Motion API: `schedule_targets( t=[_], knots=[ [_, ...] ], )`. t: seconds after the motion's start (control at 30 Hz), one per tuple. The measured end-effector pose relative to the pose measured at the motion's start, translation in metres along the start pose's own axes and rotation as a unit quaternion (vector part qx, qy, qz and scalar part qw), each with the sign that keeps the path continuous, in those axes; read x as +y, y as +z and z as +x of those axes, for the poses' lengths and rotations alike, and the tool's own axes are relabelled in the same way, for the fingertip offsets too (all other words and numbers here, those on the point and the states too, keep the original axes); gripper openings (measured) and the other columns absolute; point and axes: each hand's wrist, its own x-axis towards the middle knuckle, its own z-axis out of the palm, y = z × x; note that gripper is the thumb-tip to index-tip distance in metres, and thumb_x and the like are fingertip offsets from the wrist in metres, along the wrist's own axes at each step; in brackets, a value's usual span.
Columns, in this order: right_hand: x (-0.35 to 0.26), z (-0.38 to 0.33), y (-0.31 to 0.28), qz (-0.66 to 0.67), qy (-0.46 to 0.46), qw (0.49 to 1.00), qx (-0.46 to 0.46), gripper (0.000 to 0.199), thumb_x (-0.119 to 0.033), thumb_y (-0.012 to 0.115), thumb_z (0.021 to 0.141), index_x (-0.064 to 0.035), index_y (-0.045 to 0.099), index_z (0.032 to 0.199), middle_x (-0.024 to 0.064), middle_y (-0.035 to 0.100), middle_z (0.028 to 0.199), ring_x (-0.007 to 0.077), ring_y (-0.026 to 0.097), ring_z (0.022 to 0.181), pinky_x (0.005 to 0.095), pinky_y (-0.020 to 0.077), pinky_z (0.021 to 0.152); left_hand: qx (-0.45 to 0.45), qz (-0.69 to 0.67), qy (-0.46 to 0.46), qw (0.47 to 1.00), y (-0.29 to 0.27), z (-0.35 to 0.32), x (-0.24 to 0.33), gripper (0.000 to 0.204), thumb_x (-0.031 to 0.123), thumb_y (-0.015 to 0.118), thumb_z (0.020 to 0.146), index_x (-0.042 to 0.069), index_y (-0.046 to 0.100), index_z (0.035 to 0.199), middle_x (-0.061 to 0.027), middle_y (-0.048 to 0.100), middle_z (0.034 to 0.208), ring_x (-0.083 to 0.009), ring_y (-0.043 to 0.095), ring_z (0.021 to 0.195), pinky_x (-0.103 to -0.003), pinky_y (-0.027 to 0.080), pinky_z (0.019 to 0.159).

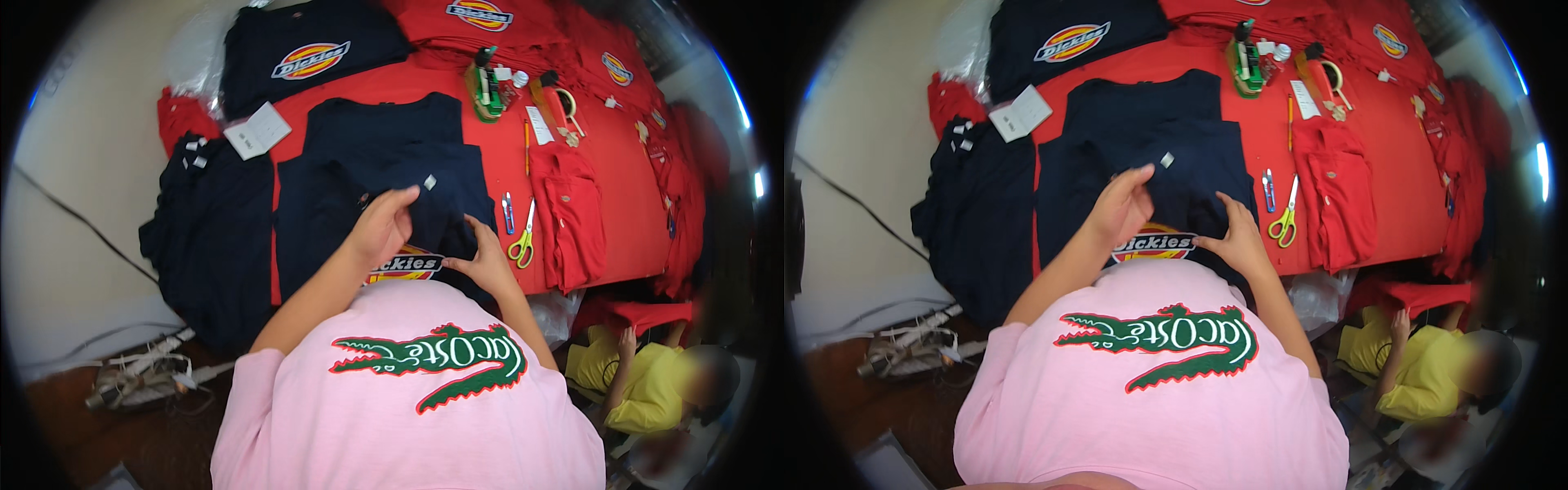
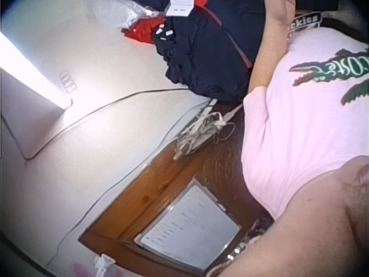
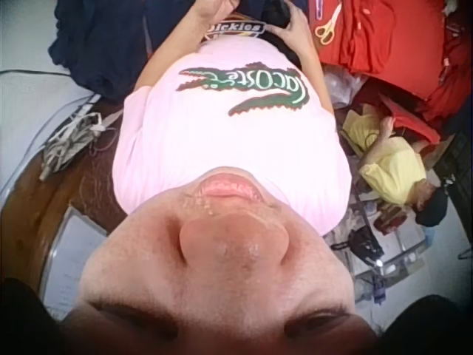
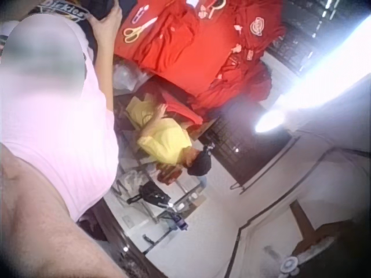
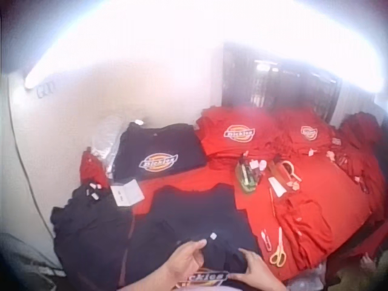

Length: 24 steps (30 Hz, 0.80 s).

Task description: The person picks up dark sleeveless shirts from a table, lays them flat to check the seams and fabric, and uses shears to trim loose threads before folding them.

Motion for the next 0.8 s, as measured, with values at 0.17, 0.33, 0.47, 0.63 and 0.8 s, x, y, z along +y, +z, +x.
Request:
schedule_targets(
  t=[0.17,0.33,0.47,0.63,0.8],
  knots=[
    [0.064,-0.045,0.028,-0.109,0.065,0.990,0.058,0.066,-0.030,0.089,0.079,-0.0014,0.062,0.131,0.0212,0.061,0.126,0.0418,0.058,0.122,0.0478,0.0492,0.102,0.175,0.483,0.059,0.856,-0.099,0.025,-0.007,0.040,0.019,0.068,0.103,-0.004,0.061,0.135,-0.0106,0.068,0.129,-0.0183,0.066,0.117,-0.030,0.049,0.106],
    [0.118,-0.085,0.018,0.023,0.203,0.979,-0.017,0.064,-0.030,0.092,0.075,0.0075,0.065,0.119,0.0165,0.064,0.091,0.0254,0.063,0.081,0.0385,0.0513,0.074,0.052,0.687,-0.036,0.724,-0.110,-0.097,-0.038,0.064,0.023,0.083,0.089,0.005,0.059,0.145,-0.0167,0.064,0.141,-0.0289,0.061,0.132,-0.043,0.046,0.114],
    [0.130,-0.072,0.008,-0.172,-0.054,0.983,-0.046,0.057,-0.022,0.095,0.072,0.0093,0.063,0.108,0.0069,0.056,0.072,0.0158,0.057,0.072,0.0326,0.0432,0.063,-0.010,0.872,0.084,0.481,-0.154,-0.140,-0.093,0.090,0.047,0.085,0.082,0.011,0.049,0.156,-0.0150,0.032,0.170,-0.0366,0.021,0.161,-0.060,0.011,0.129],
    [0.053,-0.055,-0.051,0.246,0.036,0.960,-0.133,0.019,-0.004,0.080,0.092,-0.0052,0.065,0.103,-0.0087,0.056,0.085,0.0004,0.049,0.076,0.0189,0.0385,0.066,0.228,0.846,0.110,0.470,-0.145,-0.155,-0.096,0.110,0.069,0.083,0.071,0.016,0.045,0.160,-0.0122,0.022,0.175,-0.0350,0.014,0.163,-0.067,0.006,0.126],
    [-0.050,-0.055,-0.109,0.373,-0.091,0.907,-0.174,0.026,0.006,0.071,0.095,-0.0004,0.066,0.120,0.0016,0.072,0.105,0.0100,0.069,0.095,0.0271,0.0557,0.086,0.316,0.818,0.125,0.464,-0.153,-0.190,-0.059,0.088,0.028,0.084,0.079,0.024,0.048,0.159,-0.0122,0.033,0.171,-0.0299,0.029,0.159,-0.067,0.010,0.126]
  ],
)
